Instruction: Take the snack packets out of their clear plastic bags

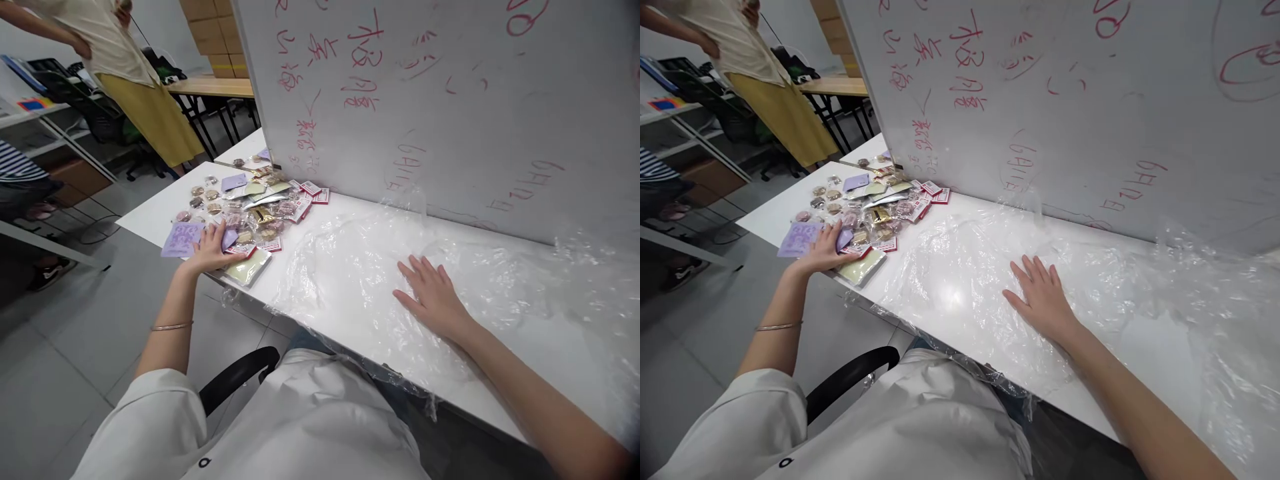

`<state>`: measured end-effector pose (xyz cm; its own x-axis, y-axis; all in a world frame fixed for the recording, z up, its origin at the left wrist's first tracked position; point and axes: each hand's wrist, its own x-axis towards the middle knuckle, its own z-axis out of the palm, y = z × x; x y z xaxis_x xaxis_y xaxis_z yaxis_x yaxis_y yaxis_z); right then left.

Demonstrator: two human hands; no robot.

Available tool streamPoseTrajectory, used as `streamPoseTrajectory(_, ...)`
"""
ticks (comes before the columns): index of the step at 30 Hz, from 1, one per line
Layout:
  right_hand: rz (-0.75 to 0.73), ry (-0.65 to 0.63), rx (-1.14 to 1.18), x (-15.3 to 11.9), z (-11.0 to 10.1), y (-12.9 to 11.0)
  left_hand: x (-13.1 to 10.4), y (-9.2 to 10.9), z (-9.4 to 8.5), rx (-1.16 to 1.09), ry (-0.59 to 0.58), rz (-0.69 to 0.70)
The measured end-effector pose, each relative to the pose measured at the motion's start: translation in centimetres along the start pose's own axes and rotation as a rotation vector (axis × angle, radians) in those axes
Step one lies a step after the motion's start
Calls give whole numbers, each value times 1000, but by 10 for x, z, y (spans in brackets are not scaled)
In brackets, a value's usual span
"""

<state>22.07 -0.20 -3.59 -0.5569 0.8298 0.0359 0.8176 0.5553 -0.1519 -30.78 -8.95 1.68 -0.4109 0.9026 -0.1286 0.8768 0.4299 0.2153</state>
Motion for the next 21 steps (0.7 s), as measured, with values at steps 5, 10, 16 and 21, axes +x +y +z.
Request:
streamPoseTrajectory(5,8,17,9,1,-2,-1,-6,52,17,-61,102,2)
streamPoseTrajectory(10,9,8,17,1,-7,-4,8,111,36,-88,213,-21)
streamPoseTrajectory(16,15,15,24,1,-7,-3,13,143,36,-59,245,172)
streamPoseTrajectory(21,15,15,25,1,-7,-3,11,142,17,80,124,520)
